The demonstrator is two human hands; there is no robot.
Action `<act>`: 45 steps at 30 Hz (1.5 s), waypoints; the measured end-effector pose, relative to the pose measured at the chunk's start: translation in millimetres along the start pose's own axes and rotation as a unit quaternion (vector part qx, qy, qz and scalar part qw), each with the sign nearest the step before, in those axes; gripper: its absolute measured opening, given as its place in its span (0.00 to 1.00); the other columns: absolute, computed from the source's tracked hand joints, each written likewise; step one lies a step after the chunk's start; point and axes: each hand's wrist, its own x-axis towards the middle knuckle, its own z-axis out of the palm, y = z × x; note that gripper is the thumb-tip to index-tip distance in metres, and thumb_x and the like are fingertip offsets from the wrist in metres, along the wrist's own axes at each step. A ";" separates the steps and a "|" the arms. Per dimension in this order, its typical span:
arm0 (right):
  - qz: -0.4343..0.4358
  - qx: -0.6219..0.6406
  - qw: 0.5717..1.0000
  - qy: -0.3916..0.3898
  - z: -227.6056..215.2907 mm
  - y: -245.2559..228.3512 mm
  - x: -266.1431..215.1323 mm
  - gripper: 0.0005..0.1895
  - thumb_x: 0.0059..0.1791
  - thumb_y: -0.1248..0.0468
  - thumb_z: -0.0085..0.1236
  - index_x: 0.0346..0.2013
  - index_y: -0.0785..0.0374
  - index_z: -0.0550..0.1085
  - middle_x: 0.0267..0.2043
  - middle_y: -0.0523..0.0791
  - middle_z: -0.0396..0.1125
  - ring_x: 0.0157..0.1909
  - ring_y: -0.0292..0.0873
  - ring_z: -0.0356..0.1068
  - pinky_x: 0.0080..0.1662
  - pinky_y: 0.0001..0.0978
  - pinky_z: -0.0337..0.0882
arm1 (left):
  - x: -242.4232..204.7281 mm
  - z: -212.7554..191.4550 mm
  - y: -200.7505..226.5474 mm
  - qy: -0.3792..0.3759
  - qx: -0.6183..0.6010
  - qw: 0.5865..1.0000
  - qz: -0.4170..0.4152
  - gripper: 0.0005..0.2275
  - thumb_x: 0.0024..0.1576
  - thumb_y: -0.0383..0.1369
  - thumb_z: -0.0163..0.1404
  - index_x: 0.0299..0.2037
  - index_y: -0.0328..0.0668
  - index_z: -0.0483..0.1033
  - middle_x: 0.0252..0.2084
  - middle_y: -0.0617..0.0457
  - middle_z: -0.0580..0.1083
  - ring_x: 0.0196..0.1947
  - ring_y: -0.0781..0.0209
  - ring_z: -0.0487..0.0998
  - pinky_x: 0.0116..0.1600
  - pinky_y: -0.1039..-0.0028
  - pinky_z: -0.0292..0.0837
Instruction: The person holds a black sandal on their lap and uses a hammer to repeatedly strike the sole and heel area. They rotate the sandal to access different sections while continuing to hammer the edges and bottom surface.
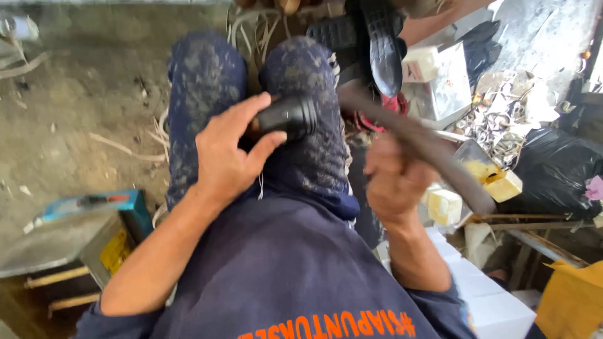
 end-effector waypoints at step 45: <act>0.065 -0.037 0.996 0.057 37.6 37.1 -45.1 0.13 0.54 0.64 0.57 0.30 0.73 0.74 0.20 0.56 0.66 0.22 0.55 0.67 0.31 0.39 0.70 | 5.3 -28.5 -32.7 0.173 -0.114 0.978 -0.034 0.13 0.66 0.37 0.54 0.48 0.31 0.72 0.47 0.41 0.76 0.46 0.48 0.78 0.55 0.64 0.72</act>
